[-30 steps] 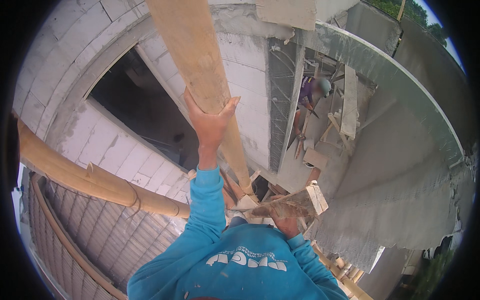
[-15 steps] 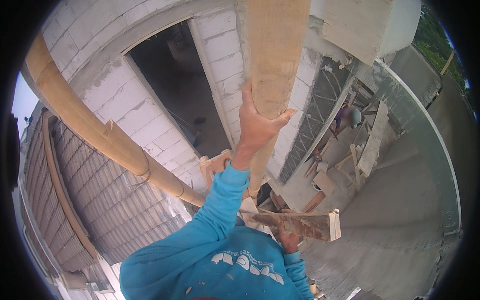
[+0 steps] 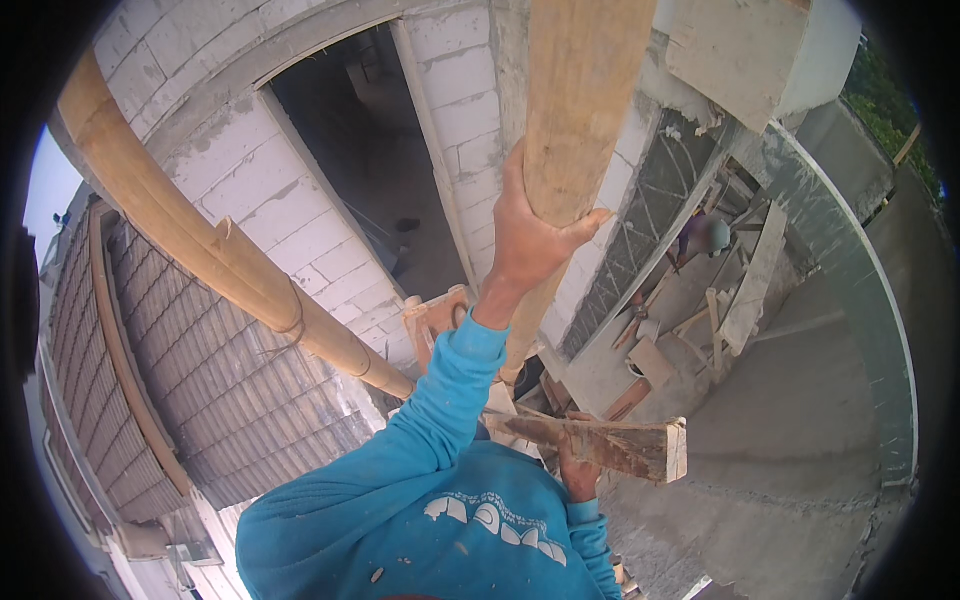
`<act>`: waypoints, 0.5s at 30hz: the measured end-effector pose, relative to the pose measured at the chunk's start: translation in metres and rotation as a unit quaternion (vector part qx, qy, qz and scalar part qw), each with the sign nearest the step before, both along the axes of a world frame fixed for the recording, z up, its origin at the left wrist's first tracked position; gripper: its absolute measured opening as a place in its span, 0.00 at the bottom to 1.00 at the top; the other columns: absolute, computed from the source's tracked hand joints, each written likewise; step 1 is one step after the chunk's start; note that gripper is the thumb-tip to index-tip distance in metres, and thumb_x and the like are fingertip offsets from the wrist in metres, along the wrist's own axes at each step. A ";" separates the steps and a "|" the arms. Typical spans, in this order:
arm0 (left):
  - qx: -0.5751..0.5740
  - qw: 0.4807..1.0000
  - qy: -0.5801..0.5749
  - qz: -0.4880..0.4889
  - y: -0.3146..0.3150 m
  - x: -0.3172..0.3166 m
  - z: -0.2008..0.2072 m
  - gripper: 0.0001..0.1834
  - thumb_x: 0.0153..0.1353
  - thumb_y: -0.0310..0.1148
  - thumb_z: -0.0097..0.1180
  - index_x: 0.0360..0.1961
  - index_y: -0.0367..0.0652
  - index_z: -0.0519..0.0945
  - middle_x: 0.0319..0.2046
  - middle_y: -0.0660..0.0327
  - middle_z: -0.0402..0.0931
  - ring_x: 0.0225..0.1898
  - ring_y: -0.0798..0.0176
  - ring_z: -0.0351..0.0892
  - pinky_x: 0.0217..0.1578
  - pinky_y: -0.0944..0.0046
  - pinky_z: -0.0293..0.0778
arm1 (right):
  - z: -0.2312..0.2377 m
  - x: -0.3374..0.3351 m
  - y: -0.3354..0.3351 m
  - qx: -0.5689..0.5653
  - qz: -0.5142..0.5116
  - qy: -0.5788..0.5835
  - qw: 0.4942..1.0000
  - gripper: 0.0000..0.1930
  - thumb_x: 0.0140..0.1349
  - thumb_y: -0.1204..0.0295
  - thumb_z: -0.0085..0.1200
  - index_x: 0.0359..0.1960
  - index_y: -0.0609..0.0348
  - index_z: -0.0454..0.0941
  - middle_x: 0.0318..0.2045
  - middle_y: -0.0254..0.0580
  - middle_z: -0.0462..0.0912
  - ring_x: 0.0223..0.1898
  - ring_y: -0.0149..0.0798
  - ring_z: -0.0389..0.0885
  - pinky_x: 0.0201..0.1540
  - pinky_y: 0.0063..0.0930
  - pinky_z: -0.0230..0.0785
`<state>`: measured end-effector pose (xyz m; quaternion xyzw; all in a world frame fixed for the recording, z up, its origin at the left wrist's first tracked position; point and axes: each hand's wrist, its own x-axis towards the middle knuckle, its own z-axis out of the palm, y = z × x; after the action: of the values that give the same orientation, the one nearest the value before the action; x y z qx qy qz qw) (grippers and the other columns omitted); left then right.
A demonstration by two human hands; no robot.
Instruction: The person lifts and positions wooden planks and bamboo poles to assemble a scaffolding structure on a construction site. They align the planks between vertical supports and adjust their placement while another worker is visible in the background.
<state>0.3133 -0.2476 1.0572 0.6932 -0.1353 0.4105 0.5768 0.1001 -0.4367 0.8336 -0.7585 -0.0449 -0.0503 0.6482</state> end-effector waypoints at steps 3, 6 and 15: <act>0.005 1.000 0.003 0.003 0.000 -0.001 0.000 0.53 0.40 0.33 0.80 0.67 0.39 0.62 0.56 0.46 0.76 0.54 0.48 0.80 0.53 0.55 0.77 | -0.007 0.000 -0.002 -0.018 -0.002 -0.011 1.000 0.16 0.66 0.70 0.59 0.51 0.64 0.74 0.48 0.44 0.78 0.51 0.40 0.75 0.59 0.35 0.66; 0.005 1.000 0.003 0.004 0.001 -0.001 0.000 0.54 0.40 0.33 0.80 0.67 0.38 0.62 0.56 0.45 0.75 0.55 0.48 0.80 0.54 0.55 0.77 | 0.003 -0.001 0.000 -0.017 0.007 -0.001 1.000 0.16 0.65 0.70 0.59 0.51 0.64 0.74 0.49 0.44 0.78 0.51 0.40 0.75 0.59 0.35 0.66; 0.008 1.000 -0.001 -0.009 -0.004 0.004 0.001 0.54 0.40 0.33 0.80 0.68 0.38 0.61 0.56 0.45 0.75 0.55 0.50 0.80 0.54 0.55 0.77 | -0.001 -0.001 0.000 0.013 -0.004 0.011 1.000 0.17 0.64 0.70 0.61 0.52 0.64 0.74 0.48 0.43 0.78 0.51 0.40 0.76 0.58 0.34 0.68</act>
<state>0.3170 -0.2514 1.0577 0.6961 -0.1452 0.4051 0.5748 0.0994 -0.4371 0.8330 -0.7506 -0.0336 -0.0452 0.6584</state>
